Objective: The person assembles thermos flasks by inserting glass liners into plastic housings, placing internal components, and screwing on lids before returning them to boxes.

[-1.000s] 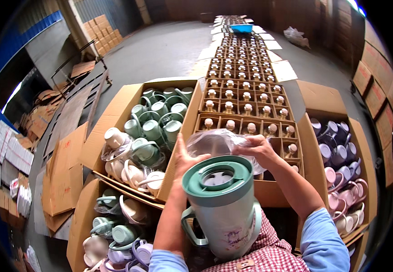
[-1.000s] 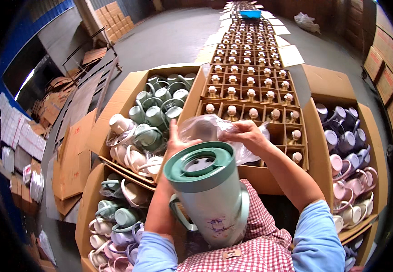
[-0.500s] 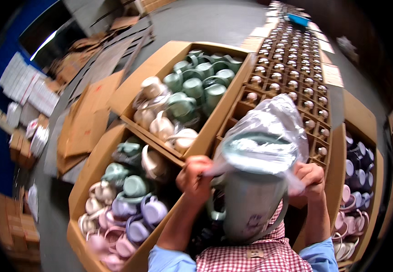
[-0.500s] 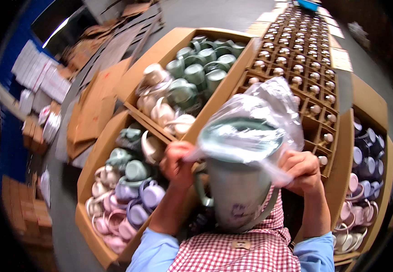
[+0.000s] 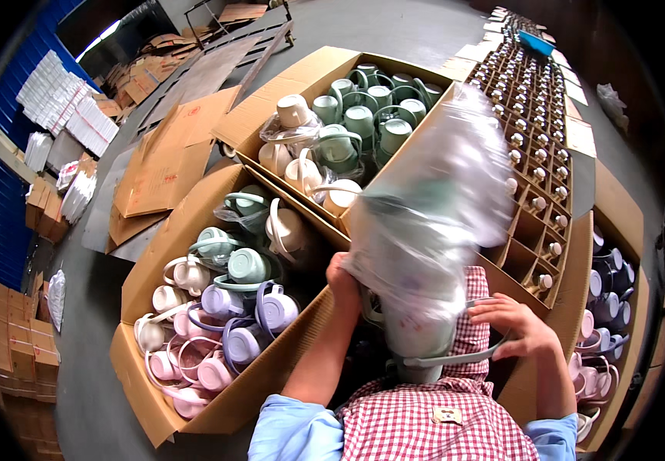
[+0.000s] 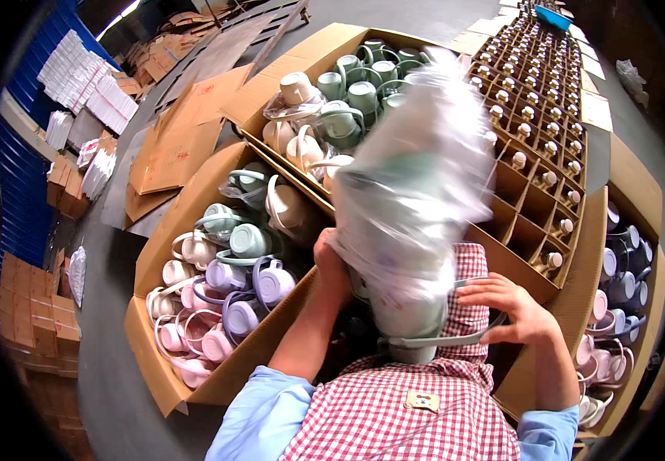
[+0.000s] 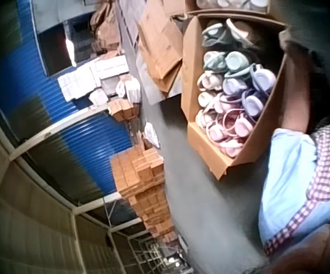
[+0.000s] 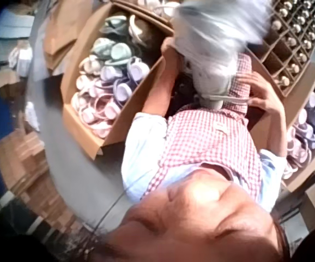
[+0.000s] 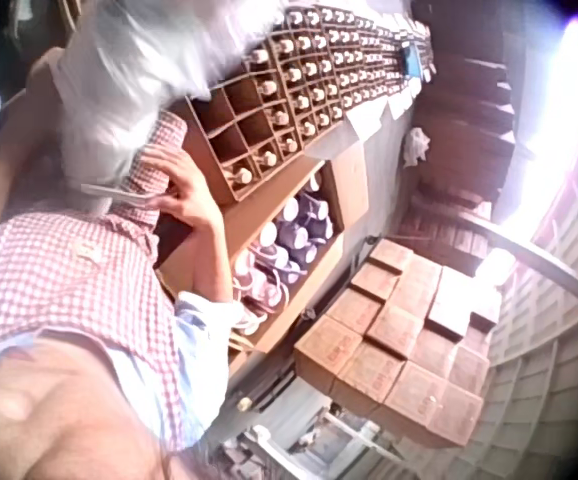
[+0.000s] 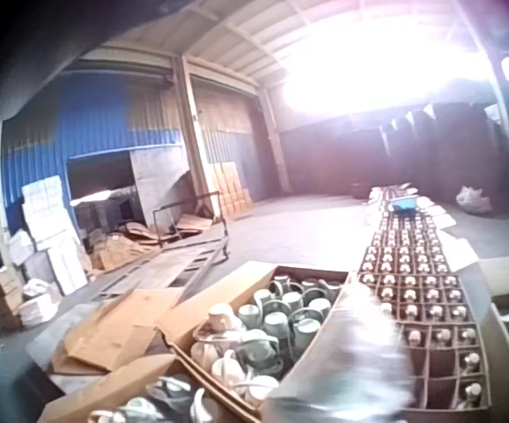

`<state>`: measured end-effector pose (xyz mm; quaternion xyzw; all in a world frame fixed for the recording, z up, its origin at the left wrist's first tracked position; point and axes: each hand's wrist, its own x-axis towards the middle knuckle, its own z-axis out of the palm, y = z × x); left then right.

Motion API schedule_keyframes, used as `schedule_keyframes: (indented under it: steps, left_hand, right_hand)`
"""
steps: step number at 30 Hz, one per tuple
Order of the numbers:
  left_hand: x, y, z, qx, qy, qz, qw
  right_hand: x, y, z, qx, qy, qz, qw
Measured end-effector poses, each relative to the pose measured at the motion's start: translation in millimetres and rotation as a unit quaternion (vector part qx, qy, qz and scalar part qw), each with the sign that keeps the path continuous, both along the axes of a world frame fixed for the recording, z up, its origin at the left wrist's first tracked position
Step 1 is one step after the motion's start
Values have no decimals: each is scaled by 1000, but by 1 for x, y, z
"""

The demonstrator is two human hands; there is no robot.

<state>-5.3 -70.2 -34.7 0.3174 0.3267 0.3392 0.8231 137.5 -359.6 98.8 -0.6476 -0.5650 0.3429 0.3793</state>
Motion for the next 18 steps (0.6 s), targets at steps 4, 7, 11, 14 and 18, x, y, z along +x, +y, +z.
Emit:
schedule_keyframes:
  steps: [4,7,11,14,18]
  left_hand:
    - [-5,23,-18,-70,37,17,997]
    - [8,17,21,-49,109,-3,993]
    - [10,-15,33,618,327,46,714]
    - [7,-58,98,692,181,-16,699]
    - [-10,-91,162,679,-5,-83,729]
  right_hand:
    - [-21,-43,-17,-111,-140,33,983]
    - [-62,-50,-42,-7,-45,26,999]
    - [-76,-39,-26,-34,230,-111,966]
    - [-84,-1,-19,119,127,-58,983]
    - [-83,9,-1,111,237,-100,960]
